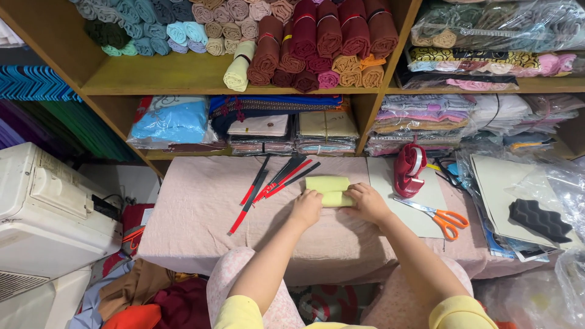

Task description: The person unfolds, smooths, folds, and rolls pieces of fabric, then secures the rolls with tape.

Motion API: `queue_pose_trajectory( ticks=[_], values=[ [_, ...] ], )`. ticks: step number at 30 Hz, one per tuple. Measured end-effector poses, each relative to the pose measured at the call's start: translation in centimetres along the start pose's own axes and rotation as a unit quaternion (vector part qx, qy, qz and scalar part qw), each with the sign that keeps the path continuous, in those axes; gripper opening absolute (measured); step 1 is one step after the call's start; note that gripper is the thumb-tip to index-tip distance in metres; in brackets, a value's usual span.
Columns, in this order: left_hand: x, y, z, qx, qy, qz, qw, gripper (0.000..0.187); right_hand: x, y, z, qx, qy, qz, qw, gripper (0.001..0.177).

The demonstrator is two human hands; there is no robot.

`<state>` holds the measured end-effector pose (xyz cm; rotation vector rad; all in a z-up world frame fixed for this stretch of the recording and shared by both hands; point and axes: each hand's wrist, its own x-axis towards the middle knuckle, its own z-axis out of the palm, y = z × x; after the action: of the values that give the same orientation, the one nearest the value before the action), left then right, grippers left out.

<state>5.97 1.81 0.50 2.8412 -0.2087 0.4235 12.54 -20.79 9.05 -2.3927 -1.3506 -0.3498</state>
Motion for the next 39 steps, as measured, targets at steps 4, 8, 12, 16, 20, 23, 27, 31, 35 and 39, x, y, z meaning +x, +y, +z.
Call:
queue_pose_trajectory(
  ticks=[4,8,12,16,20,23,27,31,35,39],
  values=[
    [1.3,-0.8,0.5,-0.043,-0.036,-0.052,0.997,0.016,0.3,1.2,1.3,-0.025,-0.028,0.027,0.999,0.034],
    [2.5,-1.5,-0.1,-0.089,-0.051,-0.106,0.989,0.025,1.2,2.0,3.3,-0.030,-0.046,0.089,0.994,0.032],
    [4.1,-2.8,1.7,-0.110,-0.021,-0.112,0.987,0.037,2.3,2.7,5.5,-0.068,-0.084,0.197,0.974,0.049],
    [5.9,-1.9,1.0,-0.026,-0.086,-0.201,0.976,0.044,3.8,4.0,7.2,-0.095,-0.100,0.243,0.960,0.058],
    [7.4,-1.4,0.7,0.038,-0.093,-0.223,0.970,0.034,5.5,3.9,7.4,-0.127,-0.128,0.261,0.948,0.059],
    [8.5,-1.0,1.1,0.097,-0.072,-0.232,0.965,0.034,6.5,1.9,5.7,-0.122,-0.120,0.278,0.945,0.041],
    [9.4,-0.8,1.8,0.108,-0.077,-0.194,0.972,0.034,7.8,0.4,4.5,-0.097,-0.168,0.237,0.952,0.040],
    [10.0,-1.1,3.3,0.108,-0.061,-0.160,0.979,0.031,7.8,1.0,5.5,-0.110,-0.156,0.208,0.959,0.040],
    [9.4,-1.1,2.4,0.106,-0.069,-0.136,0.983,0.032,7.4,1.2,6.1,-0.113,-0.130,0.196,0.965,0.035],
    [8.0,-1.6,2.6,0.095,0.074,-0.025,0.992,0.018,6.2,1.7,7.1,-0.105,-0.023,0.115,0.988,0.026]
  ],
)
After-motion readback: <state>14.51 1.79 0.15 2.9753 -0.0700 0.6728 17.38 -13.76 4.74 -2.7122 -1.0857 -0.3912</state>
